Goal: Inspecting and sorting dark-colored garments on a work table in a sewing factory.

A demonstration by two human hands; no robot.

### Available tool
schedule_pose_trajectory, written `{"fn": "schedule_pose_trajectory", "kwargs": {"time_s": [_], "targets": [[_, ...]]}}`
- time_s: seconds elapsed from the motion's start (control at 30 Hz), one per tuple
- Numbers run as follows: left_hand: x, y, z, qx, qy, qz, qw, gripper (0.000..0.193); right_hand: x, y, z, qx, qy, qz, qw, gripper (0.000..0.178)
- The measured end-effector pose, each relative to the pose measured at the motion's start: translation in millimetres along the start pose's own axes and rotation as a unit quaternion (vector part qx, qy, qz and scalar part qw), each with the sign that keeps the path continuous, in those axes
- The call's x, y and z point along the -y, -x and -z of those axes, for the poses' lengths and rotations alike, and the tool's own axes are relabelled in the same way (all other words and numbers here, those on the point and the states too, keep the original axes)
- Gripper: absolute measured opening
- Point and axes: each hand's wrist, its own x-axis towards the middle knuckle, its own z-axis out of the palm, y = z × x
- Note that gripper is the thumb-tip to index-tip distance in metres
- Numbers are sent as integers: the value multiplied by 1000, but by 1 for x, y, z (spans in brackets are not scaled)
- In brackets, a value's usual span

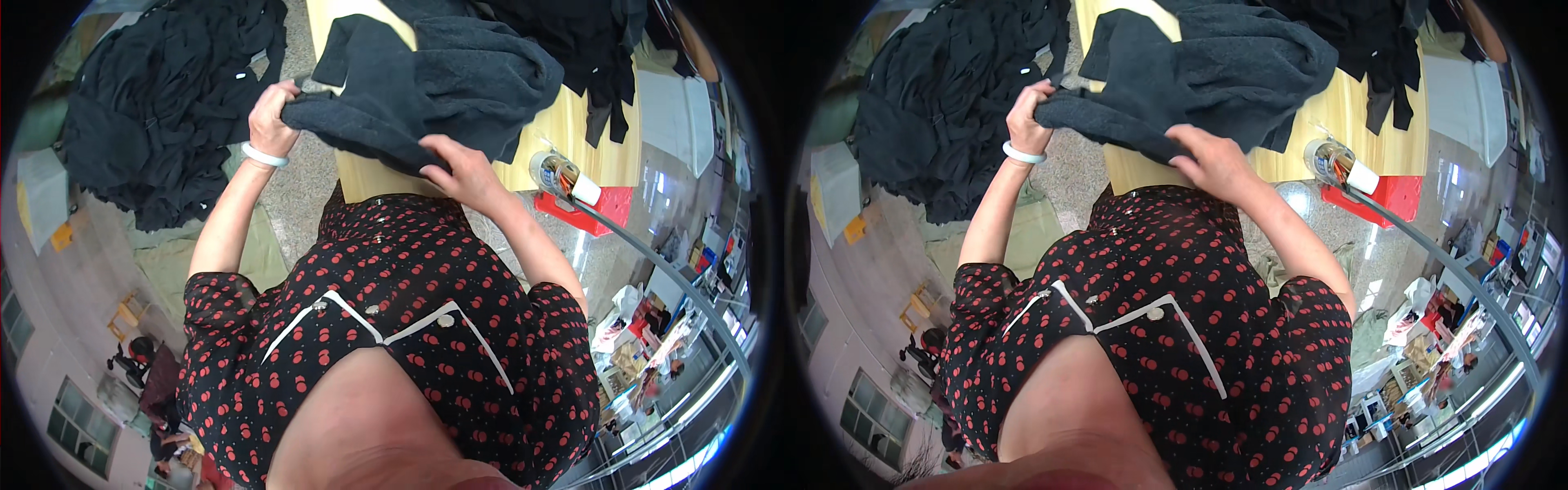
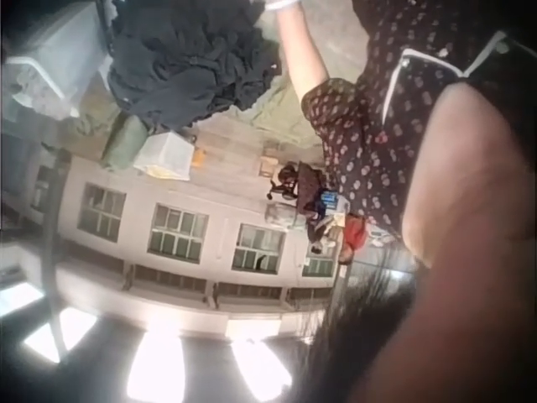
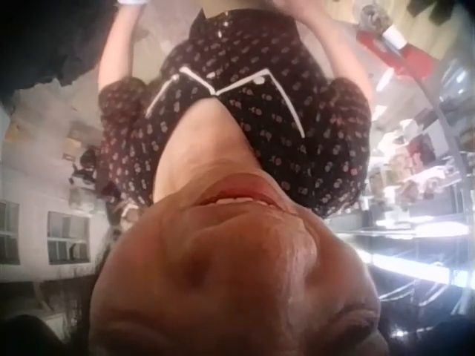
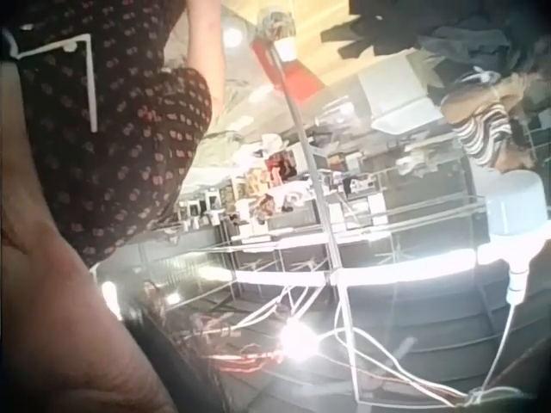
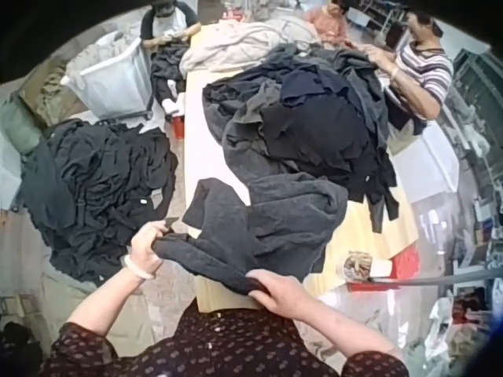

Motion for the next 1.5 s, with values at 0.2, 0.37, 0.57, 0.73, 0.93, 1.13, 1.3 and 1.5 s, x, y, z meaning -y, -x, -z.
{"fn": "schedule_pose_trajectory", "kwargs": {"time_s": [0.2, 0.37, 0.57, 0.73, 0.93, 1.13, 1.3, 1.5], "targets": [[-30, -10, 16, -96, -62, -99, 989, 25, -53, -10, -20, -66, 103, -7, 992, 18], [-41, 27, 14, -33, -99, -167, 980, 21, -87, -19, 5, -265, 89, -79, 957, 14], [-47, 99, -26, 306, -24, -102, 946, 18, -85, -23, 25, -338, -26, -113, 934, 14], [-68, 43, -54, 185, 54, -5, 981, 40, -53, -25, 18, -292, -30, -48, 955, 15], [-77, 1, -76, 216, 141, -35, 965, 34, -17, -20, -5, -158, 11, 119, 980, 26], [-74, 30, -57, 323, 72, -114, 937, 14, -148, 8, 23, -381, -468, -486, 632, 52], [-83, 16, -56, 577, -16, -29, 816, 36, -194, -5, -5, -494, -421, -328, 686, 39], [-127, -36, -96, 233, 138, 44, 962, 85, -28, -46, 4, -209, -282, -116, 929, 47]]}}
